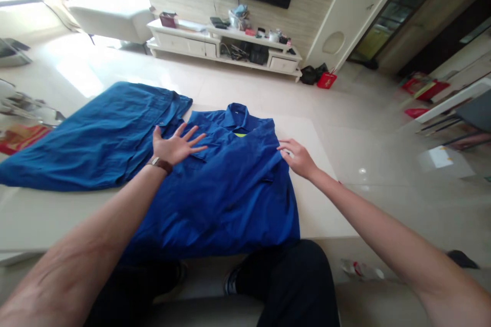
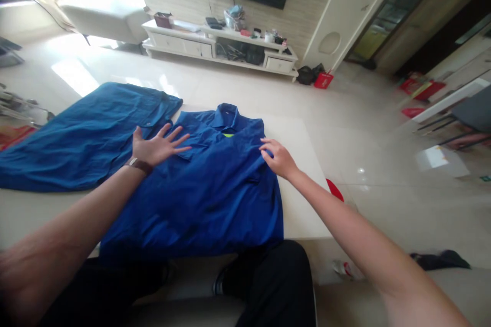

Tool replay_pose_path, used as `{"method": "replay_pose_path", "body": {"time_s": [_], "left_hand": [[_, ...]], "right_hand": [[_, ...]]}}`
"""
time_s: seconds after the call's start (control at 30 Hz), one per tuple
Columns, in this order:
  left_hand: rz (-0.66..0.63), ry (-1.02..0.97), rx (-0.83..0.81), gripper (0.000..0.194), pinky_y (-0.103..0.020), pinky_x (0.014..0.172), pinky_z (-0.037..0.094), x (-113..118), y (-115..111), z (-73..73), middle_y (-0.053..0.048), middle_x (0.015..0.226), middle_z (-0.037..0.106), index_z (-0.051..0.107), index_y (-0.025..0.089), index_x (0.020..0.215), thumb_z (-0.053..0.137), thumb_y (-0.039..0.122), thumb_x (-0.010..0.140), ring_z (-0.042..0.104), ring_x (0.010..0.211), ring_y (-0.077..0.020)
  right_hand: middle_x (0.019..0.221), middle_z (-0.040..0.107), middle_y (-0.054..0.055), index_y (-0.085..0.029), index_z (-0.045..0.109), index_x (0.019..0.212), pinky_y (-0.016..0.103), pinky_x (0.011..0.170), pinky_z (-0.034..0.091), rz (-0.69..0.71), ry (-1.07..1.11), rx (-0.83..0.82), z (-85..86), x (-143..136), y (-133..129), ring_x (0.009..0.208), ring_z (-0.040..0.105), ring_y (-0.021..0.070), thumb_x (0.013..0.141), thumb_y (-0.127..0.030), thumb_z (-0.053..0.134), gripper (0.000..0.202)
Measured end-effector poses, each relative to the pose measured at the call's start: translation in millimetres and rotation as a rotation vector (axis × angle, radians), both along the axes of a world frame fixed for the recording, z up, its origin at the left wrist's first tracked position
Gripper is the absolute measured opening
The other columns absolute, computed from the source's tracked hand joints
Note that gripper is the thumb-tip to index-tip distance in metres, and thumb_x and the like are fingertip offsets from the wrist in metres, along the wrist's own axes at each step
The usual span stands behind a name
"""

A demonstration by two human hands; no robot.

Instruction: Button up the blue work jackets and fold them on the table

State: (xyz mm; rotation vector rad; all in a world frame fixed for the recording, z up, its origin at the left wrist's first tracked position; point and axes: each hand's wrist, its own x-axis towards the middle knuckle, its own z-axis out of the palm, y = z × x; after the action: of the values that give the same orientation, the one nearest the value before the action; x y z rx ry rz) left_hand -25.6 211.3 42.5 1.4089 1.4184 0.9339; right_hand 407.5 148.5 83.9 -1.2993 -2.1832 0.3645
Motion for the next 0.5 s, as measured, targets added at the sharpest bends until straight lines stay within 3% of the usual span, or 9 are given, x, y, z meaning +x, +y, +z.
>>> {"method": "replay_pose_path", "body": {"time_s": [0.07, 0.1, 0.17, 0.23, 0.3, 0.37, 0.5], "left_hand": [[-0.03, -0.228, -0.231, 0.05, -0.058, 0.092, 0.055, -24.4, -26.0, -2.8, -0.011, 0.134, 0.069, 0.058, 0.029, 0.133, 0.051, 0.056, 0.092, 0.067, 0.119, -0.0325], [-0.018, -0.246, -0.342, 0.057, -0.055, 0.089, 0.056, -31.9, -39.3, -7.8, -0.013, 0.135, 0.068, 0.057, 0.028, 0.134, 0.055, 0.061, 0.087, 0.068, 0.117, -0.034], [0.031, -0.071, -0.481, 0.066, -0.044, 0.081, 0.058, -37.8, -65.8, -22.3, -0.018, 0.13, 0.068, 0.057, 0.022, 0.129, 0.065, 0.062, 0.077, 0.07, 0.11, -0.0335], [-0.006, 0.167, -0.511, 0.068, -0.034, 0.072, 0.056, -33.1, -91.4, -38.6, -0.016, 0.116, 0.072, 0.057, 0.018, 0.123, 0.073, 0.056, 0.069, 0.071, 0.103, -0.0315], [-0.108, 0.327, -0.48, 0.062, -0.03, 0.065, 0.052, -21.7, -114.0, -52.2, -0.012, 0.099, 0.074, 0.06, 0.016, 0.112, 0.076, 0.053, 0.065, 0.071, 0.092, -0.03], [-0.191, 0.444, -0.409, 0.051, -0.03, 0.065, 0.05, -7.9, -130.5, -60.3, -0.009, 0.089, 0.073, 0.062, 0.016, 0.098, 0.079, 0.047, 0.062, 0.07, 0.088, -0.0292], [-0.349, 0.576, -0.368, 0.023, -0.03, 0.066, 0.048, 12.1, -135.1, -60.0, -0.007, 0.076, 0.07, 0.06, 0.019, 0.068, 0.076, 0.035, 0.064, 0.07, 0.081, -0.0271]], "right_hand": [[0.142, 0.059, 0.013, -0.02, 0.07, 0.119, 0.052, 0.117, 0.04, -0.119, -0.126, -0.108, -51.3, 21.3, -38.4, 0.134, 0.054, 0.0281, 0.097, -0.036, 0.052, 0.033], [0.147, 0.056, 0.014, -0.02, 0.067, 0.126, 0.051, 0.118, 0.039, -0.157, -0.191, -0.172, -77.2, 29.1, -59.7, 0.137, 0.052, 0.0285, 0.096, -0.035, 0.053, 0.037], [0.153, 0.051, 0.013, -0.021, 0.061, 0.137, 0.051, 0.117, 0.039, -0.292, -0.296, -0.262, -123.3, 37.0, -101.2, 0.141, 0.047, 0.0297, 0.095, -0.036, 0.052, 0.045], [0.161, 0.042, 0.008, -0.027, 0.052, 0.148, 0.057, 0.118, 0.035, -0.348, -0.395, -0.295, -155.6, 35.7, -133.8, 0.151, 0.033, 0.0334, 0.097, -0.041, 0.049, 0.053], [0.165, 0.036, 0.004, -0.031, 0.044, 0.154, 0.061, 0.119, 0.03, -0.404, -0.448, -0.264, -171.7, 29.4, -152.3, 0.155, 0.023, 0.0326, 0.101, -0.041, 0.041, 0.054], [0.166, 0.034, 0.002, -0.034, 0.041, 0.155, 0.06, 0.118, 0.029, -0.446, -0.476, -0.22, -175.6, 22.6, -157.6, 0.156, 0.021, 0.0309, 0.103, -0.042, 0.037, 0.053], [0.163, 0.04, 0.002, -0.037, 0.044, 0.153, 0.06, 0.113, 0.035, -0.477, -0.484, -0.178, -172.2, 18.6, -152.0, 0.152, 0.029, 0.0314, 0.102, -0.042, 0.039, 0.052]]}}
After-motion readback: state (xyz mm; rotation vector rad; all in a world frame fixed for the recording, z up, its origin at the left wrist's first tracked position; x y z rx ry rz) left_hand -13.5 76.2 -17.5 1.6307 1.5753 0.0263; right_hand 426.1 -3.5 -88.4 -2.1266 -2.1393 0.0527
